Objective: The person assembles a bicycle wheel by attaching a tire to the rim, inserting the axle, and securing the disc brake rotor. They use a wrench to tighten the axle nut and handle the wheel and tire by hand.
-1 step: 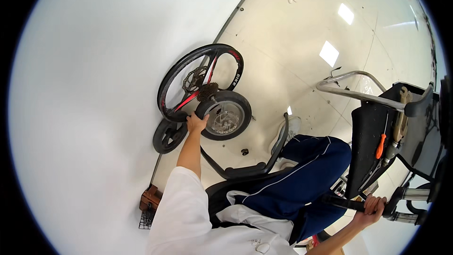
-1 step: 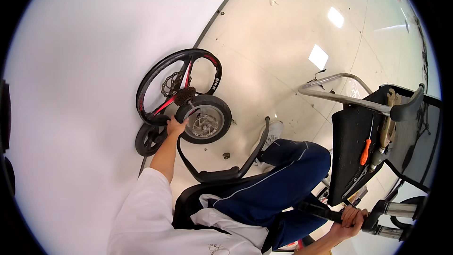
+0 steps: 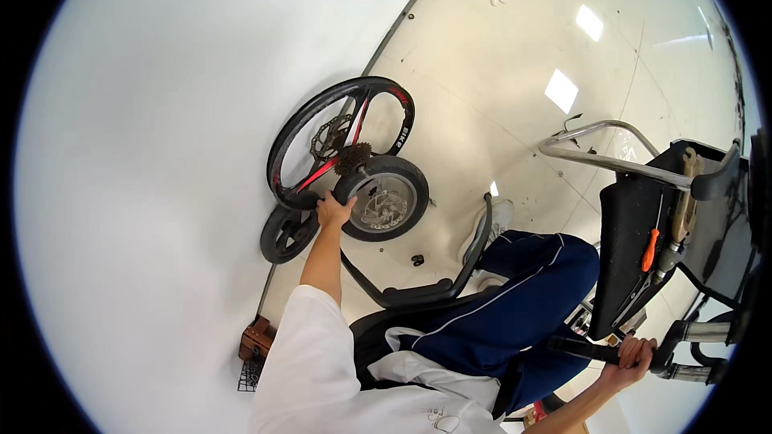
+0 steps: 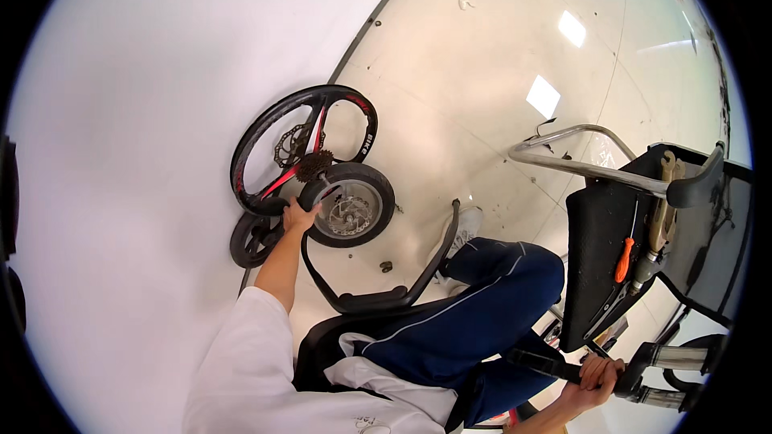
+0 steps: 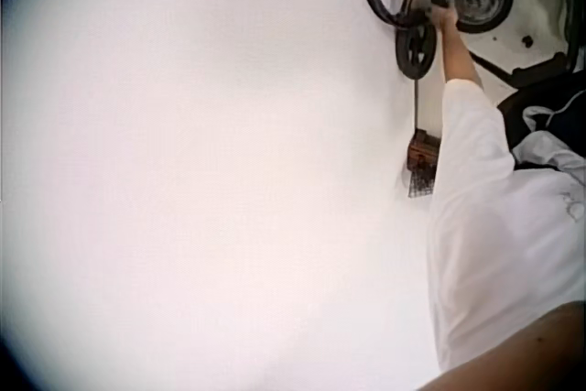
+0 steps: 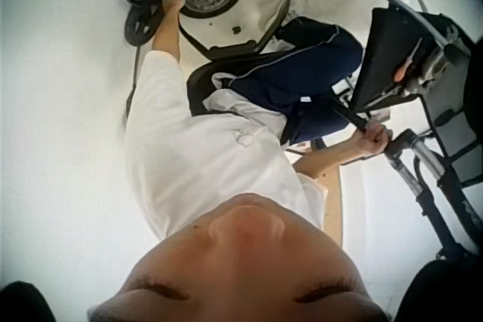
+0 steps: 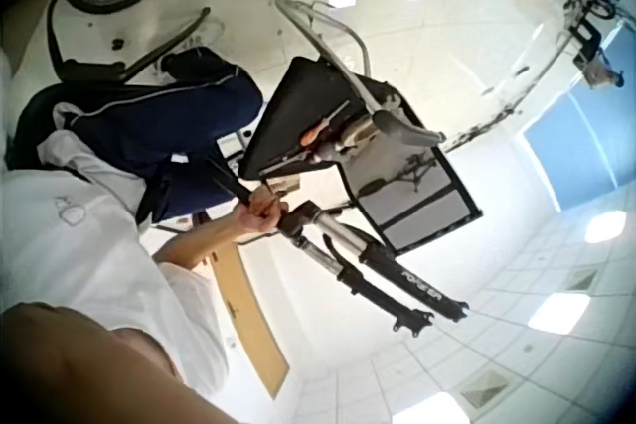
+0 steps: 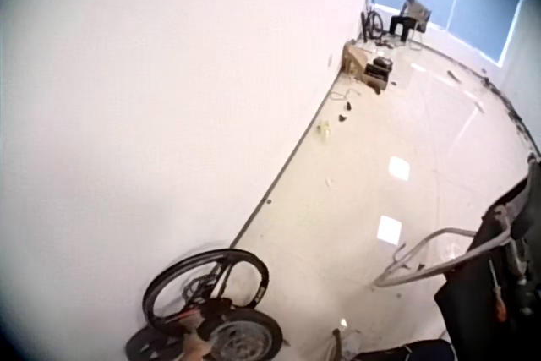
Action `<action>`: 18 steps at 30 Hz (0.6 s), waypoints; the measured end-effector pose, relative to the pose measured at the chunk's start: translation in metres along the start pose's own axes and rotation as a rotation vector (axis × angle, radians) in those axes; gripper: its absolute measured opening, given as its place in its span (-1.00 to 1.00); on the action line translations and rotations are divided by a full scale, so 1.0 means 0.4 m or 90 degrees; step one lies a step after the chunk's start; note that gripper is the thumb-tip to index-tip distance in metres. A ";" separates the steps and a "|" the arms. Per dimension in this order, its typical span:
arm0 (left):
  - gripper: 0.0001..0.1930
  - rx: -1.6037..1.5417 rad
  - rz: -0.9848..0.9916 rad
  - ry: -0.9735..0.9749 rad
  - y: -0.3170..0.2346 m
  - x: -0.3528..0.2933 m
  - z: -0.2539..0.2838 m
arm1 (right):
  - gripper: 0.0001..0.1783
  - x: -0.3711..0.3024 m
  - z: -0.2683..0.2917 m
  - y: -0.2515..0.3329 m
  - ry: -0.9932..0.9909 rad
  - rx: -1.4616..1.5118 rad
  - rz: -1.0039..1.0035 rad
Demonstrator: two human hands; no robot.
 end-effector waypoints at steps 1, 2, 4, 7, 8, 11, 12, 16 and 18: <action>-0.10 0.035 -0.061 -0.007 -0.014 0.001 0.005 | -0.75 -0.008 0.014 -0.007 -0.011 -0.021 -0.010; -0.13 0.070 -0.123 -0.014 -0.026 0.004 0.016 | -0.79 -0.021 0.038 -0.023 -0.088 -0.031 -0.026; -0.28 0.071 -0.260 -0.061 -0.068 -0.027 0.041 | -0.80 -0.027 0.044 -0.057 -0.037 -0.072 -0.041; -0.34 -0.142 -0.266 0.081 -0.085 -0.100 0.009 | -0.81 -0.034 0.067 -0.102 -0.024 -0.081 -0.061; -0.35 -0.153 -0.290 -0.002 -0.096 -0.136 0.027 | -0.79 -0.034 0.074 -0.104 -0.037 -0.099 -0.056; -0.42 -0.182 -0.415 0.062 -0.203 -0.233 0.021 | -0.77 -0.031 0.094 -0.115 -0.051 -0.119 -0.074; -0.43 -0.146 -0.442 0.056 -0.246 -0.268 0.026 | -0.81 -0.035 0.116 -0.121 -0.075 -0.123 -0.076; -0.44 0.006 -0.523 0.011 -0.422 -0.449 0.081 | -0.89 -0.057 0.196 -0.122 -0.100 -0.197 -0.064; -0.46 0.022 -0.540 -0.024 -0.468 -0.531 0.122 | -0.86 -0.098 0.207 -0.099 -0.141 -0.244 -0.120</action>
Point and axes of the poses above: each hand's wrist, its own x-axis towards the middle knuckle, its own z-axis out of the back of the hand, y = z × x, the point moved 10 cm from there along x, towards the middle knuckle, and after that the axes turned 3 degrees about -x, right-handed, at the moved point
